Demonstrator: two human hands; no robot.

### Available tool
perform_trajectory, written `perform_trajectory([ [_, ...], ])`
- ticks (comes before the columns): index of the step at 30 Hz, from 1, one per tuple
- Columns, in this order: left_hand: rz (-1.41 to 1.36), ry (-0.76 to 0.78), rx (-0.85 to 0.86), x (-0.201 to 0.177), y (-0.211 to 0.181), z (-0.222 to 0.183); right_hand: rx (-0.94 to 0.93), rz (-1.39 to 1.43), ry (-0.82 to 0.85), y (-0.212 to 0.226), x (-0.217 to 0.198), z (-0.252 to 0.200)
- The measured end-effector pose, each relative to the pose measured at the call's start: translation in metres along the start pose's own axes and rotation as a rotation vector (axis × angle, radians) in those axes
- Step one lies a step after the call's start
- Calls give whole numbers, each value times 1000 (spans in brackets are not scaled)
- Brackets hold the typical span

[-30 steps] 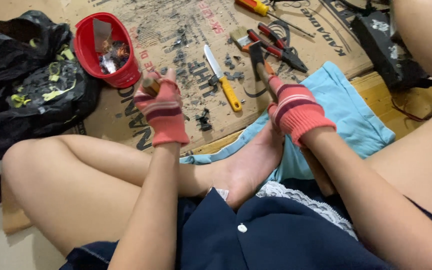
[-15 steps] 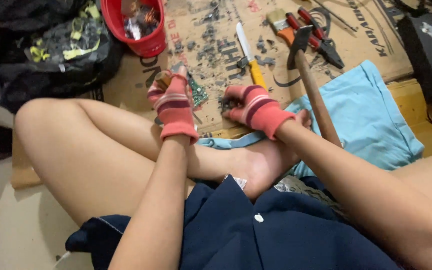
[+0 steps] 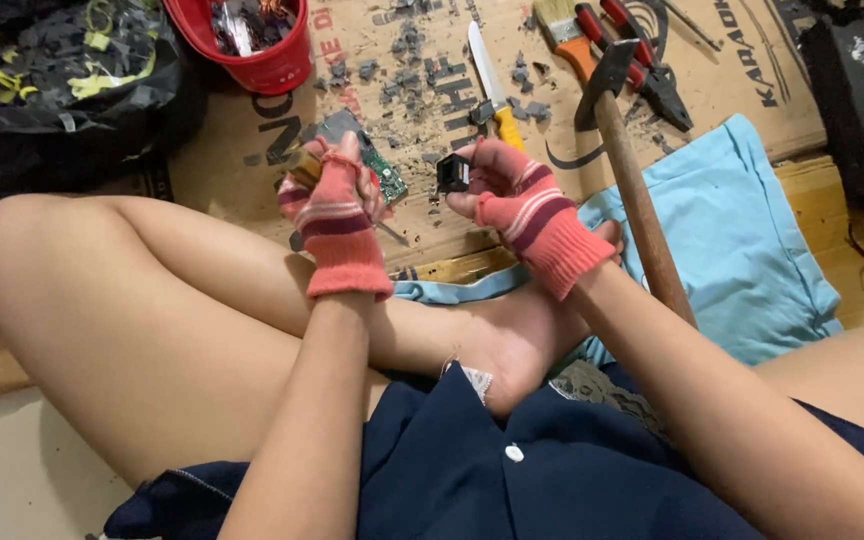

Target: Disassembling a small electronic component using a hammer, pliers, and a utility knife while sitting on the floor.

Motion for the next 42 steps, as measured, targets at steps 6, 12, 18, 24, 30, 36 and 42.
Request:
perform_trajectory([
  [6, -112, 116, -3, -5, 13, 7, 38, 499, 11, -2, -7, -15],
  [12, -225, 240, 5, -9, 25, 3, 52, 722, 151, -7, -9, -7],
  [18, -335, 358, 14, -13, 32, 10, 46, 730, 231, -14, -10, -4],
  [24, -451, 481, 28, -16, 39, 11, 39, 936, 366, -17, -28, 4],
  [30, -569, 609, 44, -21, 45, 10, 45, 1013, 403, -12, -28, 5],
  [36, -689, 731, 67, -24, 49, 14, 321, 861, 122, 5, -17, 10],
  [42, -806, 845, 88, -28, 53, 20, 771, 151, -45, -20, 3, 14],
])
Point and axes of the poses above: each hand's wrist, its own z-axis towards the middle knuckle, its own x-axis out of the palm, y = z × x, the point moved 1 cm from there along z, towards the middle knuckle
